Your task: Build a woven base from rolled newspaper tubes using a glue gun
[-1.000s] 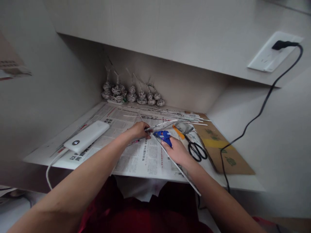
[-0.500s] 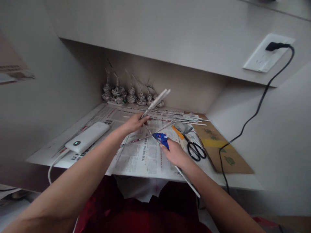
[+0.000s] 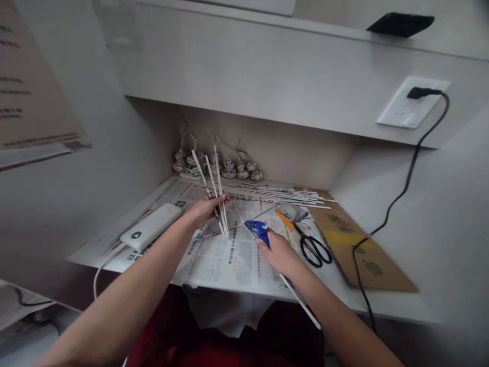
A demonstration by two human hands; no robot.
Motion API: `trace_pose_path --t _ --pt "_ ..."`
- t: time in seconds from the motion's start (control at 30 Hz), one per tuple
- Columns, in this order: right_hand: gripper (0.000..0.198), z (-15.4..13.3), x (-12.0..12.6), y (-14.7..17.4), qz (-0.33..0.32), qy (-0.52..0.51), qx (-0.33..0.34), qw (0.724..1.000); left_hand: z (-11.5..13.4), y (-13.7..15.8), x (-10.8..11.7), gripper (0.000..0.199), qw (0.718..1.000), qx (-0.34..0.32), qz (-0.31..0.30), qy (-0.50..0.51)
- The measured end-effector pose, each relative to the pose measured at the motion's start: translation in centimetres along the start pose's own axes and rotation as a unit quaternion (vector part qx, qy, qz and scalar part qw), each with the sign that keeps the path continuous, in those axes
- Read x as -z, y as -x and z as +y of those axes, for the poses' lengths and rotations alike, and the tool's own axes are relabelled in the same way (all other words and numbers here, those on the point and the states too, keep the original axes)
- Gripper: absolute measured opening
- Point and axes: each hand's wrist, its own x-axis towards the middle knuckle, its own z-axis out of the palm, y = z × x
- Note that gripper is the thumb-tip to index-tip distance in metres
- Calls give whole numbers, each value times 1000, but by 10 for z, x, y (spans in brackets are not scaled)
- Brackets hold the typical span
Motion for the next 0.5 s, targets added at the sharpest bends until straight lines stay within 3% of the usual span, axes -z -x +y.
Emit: trace_pose_path --t 0.27,0.5 --pt "30 0 -2 -1 5 6 -2 1000 7 11 -9 39 999 22 -24 14" --pt "30 -2 0 0 3 10 -3 1000 11 15 -11 39 1000 -12 -12 4"
